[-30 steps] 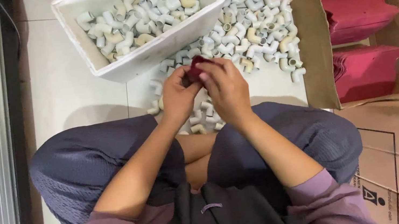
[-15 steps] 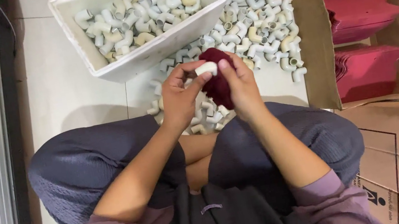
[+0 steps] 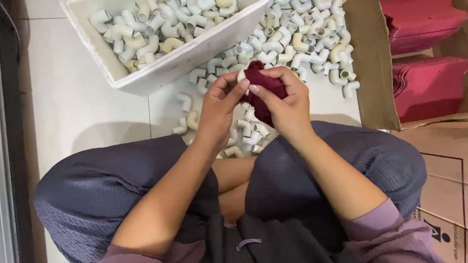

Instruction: Cleaning small white plastic pipe fittings by wiping them individually with a cloth.

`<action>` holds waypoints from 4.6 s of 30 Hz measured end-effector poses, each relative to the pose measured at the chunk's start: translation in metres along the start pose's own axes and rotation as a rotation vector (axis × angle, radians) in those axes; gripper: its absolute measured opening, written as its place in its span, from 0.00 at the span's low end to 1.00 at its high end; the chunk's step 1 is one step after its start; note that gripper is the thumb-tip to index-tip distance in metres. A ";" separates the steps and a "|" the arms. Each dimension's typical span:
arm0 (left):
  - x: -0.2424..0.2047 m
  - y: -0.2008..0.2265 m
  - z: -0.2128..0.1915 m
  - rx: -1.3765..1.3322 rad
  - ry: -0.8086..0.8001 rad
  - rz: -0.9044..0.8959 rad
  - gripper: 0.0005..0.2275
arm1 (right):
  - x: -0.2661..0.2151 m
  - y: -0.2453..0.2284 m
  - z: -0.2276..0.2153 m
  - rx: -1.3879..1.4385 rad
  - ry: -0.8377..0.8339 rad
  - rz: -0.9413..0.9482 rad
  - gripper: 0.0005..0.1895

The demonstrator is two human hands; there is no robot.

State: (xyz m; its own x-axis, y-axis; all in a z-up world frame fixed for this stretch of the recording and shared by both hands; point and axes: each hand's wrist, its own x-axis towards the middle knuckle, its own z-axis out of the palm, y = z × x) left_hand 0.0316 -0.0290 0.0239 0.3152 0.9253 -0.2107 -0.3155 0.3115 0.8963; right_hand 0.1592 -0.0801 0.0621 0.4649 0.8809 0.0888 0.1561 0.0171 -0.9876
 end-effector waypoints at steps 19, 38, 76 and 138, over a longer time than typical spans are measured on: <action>0.006 0.031 -0.004 -0.047 -0.115 -0.054 0.11 | 0.005 0.003 -0.015 -0.037 -0.112 0.086 0.11; 0.027 0.031 -0.034 0.335 0.029 0.067 0.10 | 0.017 -0.031 -0.031 -0.264 -0.392 -0.369 0.04; 0.052 -0.066 -0.094 1.481 -0.112 -0.149 0.13 | 0.032 -0.013 -0.032 0.134 0.050 0.202 0.09; 0.004 0.022 -0.001 0.155 -0.079 0.092 0.10 | 0.010 0.002 -0.009 0.017 -0.062 0.255 0.16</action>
State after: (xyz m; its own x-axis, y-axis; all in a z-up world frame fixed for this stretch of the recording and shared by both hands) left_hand 0.0254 -0.0182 0.0420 0.3621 0.9268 -0.0991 -0.2065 0.1835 0.9611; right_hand 0.1719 -0.0756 0.0622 0.4329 0.8852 -0.1706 0.0262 -0.2015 -0.9791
